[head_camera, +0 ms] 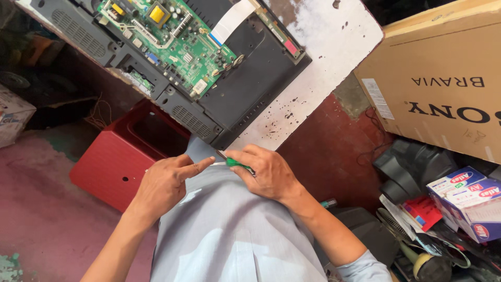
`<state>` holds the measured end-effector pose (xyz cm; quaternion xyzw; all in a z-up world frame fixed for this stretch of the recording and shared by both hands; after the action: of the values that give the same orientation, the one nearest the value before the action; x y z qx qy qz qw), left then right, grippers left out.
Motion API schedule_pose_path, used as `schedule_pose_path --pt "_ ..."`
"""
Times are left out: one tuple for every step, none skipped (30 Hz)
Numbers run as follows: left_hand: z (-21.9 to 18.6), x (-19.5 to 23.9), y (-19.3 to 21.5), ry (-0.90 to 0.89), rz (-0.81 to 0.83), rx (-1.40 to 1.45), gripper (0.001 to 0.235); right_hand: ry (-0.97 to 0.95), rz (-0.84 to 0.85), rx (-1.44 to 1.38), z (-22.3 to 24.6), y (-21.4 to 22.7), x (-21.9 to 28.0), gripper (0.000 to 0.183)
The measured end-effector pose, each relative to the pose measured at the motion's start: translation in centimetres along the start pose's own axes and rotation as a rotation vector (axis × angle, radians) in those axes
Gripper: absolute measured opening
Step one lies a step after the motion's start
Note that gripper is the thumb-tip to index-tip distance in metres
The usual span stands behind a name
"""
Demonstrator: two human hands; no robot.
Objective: The person uses a screwdriver to remove screws from the back of a television and detaches a ribbon cable. They then reattach the cable and continue to work on the internal components.
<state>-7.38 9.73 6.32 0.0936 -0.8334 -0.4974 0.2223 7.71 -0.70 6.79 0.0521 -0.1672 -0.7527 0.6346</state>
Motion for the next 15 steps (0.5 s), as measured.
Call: schedule_pose_path --pt "0.1 0.1 -0.3 0.005 0.013 0.012 0.074 -0.018 0.01 -0.003 -0.2 0.1 0.2 0.03" --pt "0.2 0.2 -0.5 -0.003 0.008 0.016 0.072 -0.036 0.019 -0.006 -0.4 0.2 0.4 0.03" --pt "0.2 0.2 -0.6 -0.013 0.001 0.021 0.07 -0.054 0.028 -0.007 -0.6 0.2 0.5 0.029" --pt "0.1 0.2 -0.8 -0.022 -0.006 0.026 0.068 -0.041 0.029 -0.001 -0.6 0.3 0.6 0.029" --pt "0.0 0.3 -1.0 -0.023 0.004 0.031 0.069 -0.027 0.03 0.005 -0.5 0.3 0.8 0.029" --pt "-0.2 0.4 -1.3 -0.024 0.014 0.036 0.069 -0.014 0.031 0.011 -0.4 0.3 0.9 0.029" --pt "-0.4 0.4 -1.5 -0.026 0.024 0.038 0.069 -0.003 0.038 0.015 -0.4 0.2 0.9 0.029" --pt "-0.5 0.4 -1.5 -0.025 0.027 0.038 0.07 0.007 0.046 0.02 -0.3 0.2 1.0 0.029" --pt "-0.7 0.4 -1.6 -0.023 0.03 0.037 0.07 0.018 0.054 0.024 -0.3 0.3 1.0 0.028" --pt "-0.8 0.4 -1.6 -0.021 0.032 0.037 0.071 0.034 0.067 0.011 -0.2 0.3 1.1 0.029" --pt "-1.1 0.4 -1.7 -0.027 0.032 0.048 0.071 0.051 0.081 -0.001 -0.1 0.4 1.2 0.029" --pt "-1.3 0.4 -1.8 -0.032 0.032 0.058 0.072 0.067 0.096 -0.013 -0.1 0.5 1.4 0.03" --pt "-1.6 0.4 -1.8 -0.037 0.031 0.068 0.072 0.064 0.094 -0.014 -0.1 0.7 1.6 0.03" --pt "-1.8 0.3 -1.9 -0.036 0.044 0.058 0.072 0.061 0.093 -0.015 -0.2 0.8 1.8 0.03" --pt "-2.0 0.3 -2.1 -0.034 0.058 0.048 0.072 0.058 0.092 -0.016 -0.3 0.9 2.0 0.03"
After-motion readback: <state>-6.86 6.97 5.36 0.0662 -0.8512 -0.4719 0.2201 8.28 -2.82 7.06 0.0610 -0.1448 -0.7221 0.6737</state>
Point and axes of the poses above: each hand's wrist, its own x-axis away from the middle knuckle, its own y-axis out of the back of the hand, z = x × y, the point moved 8 cm from there along -x, towards the middle knuckle, and after that the axes turned 14 degrees about -x, right-handed, at the moved point
